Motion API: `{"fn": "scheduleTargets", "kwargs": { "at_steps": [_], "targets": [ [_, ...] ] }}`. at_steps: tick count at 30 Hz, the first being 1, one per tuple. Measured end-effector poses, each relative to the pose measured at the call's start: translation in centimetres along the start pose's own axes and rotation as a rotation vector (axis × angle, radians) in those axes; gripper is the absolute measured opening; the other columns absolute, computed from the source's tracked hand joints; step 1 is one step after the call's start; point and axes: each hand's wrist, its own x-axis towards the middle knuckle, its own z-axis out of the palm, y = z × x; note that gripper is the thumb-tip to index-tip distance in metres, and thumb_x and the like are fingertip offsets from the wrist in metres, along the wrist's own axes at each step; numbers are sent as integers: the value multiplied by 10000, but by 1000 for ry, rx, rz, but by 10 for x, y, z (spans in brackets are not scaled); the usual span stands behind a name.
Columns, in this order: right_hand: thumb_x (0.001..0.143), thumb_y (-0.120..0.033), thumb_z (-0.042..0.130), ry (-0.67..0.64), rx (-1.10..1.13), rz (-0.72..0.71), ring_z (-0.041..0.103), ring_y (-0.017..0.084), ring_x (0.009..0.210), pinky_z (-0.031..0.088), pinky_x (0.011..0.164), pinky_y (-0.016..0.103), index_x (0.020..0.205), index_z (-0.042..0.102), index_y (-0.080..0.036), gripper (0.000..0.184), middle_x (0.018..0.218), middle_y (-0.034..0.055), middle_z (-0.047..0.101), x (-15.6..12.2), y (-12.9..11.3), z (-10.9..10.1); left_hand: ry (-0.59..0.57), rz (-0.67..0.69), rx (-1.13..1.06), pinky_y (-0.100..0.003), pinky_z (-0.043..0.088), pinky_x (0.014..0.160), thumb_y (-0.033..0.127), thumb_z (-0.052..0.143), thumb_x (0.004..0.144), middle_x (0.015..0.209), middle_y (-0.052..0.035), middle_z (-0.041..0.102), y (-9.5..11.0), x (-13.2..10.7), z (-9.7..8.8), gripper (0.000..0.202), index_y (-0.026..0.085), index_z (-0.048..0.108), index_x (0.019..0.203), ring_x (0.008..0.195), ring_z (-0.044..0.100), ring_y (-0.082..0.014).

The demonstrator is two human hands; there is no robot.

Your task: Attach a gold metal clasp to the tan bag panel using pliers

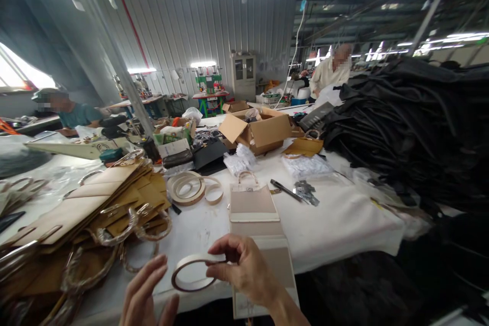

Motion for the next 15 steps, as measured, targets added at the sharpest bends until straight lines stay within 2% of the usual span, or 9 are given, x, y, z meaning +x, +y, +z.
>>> {"fn": "scheduleTargets", "kwargs": {
  "at_steps": [2, 4, 6, 9, 12, 15],
  "targets": [
    [666, -404, 957, -4, -184, -79, 688, 176, 807, 526, 727, 262, 911, 770, -227, 355, 849, -1, 750, -4, -10, 1, -129, -109, -100, -384, 633, 938, 460, 530, 1029, 1264, -141, 713, 6, 16, -10, 394, 218, 665, 1309, 1175, 694, -294],
    [720, -400, 926, -20, -336, -142, 686, 188, 839, 526, 775, 279, 888, 792, -246, 265, 849, -3, 755, -7, -21, 2, -282, -179, -205, -332, 649, 838, 512, 405, 1061, 1153, -123, 760, 15, 32, -16, 453, 221, 709, 1230, 1059, 736, -272],
    [757, -400, 900, -55, -401, -169, 698, 205, 853, 536, 800, 302, 888, 802, -259, 216, 859, 2, 765, -8, -29, 3, -368, -230, -275, -269, 639, 735, 498, 412, 1065, 984, -88, 787, 25, 42, -16, 427, 236, 742, 1136, 888, 760, -231],
    [797, -375, 872, -67, -458, -193, 711, 225, 910, 548, 856, 327, 939, 806, -279, 183, 912, 10, 778, -8, -32, 2, -448, -248, -369, -182, 595, 628, 415, 506, 1056, 799, -23, 761, 36, 45, -9, 292, 250, 724, 1157, 650, 724, -147],
    [780, -364, 889, 20, -503, -229, 689, 237, 1016, 542, 933, 343, 1052, 784, -309, 296, 1079, 18, 764, -10, -31, -2, -446, -204, -389, -143, 565, 568, 359, 546, 1049, 773, 1, 750, 39, 42, -4, 248, 254, 692, 1220, 516, 664, -96],
    [746, -411, 910, 35, -474, -270, 665, 248, 1042, 551, 926, 348, 1130, 745, -298, 433, 1215, 53, 708, -16, -33, -6, -362, -125, -288, -154, 586, 591, 373, 588, 1029, 818, -30, 773, 37, 41, -5, 279, 238, 690, 1250, 556, 691, -114]
  ]
}}
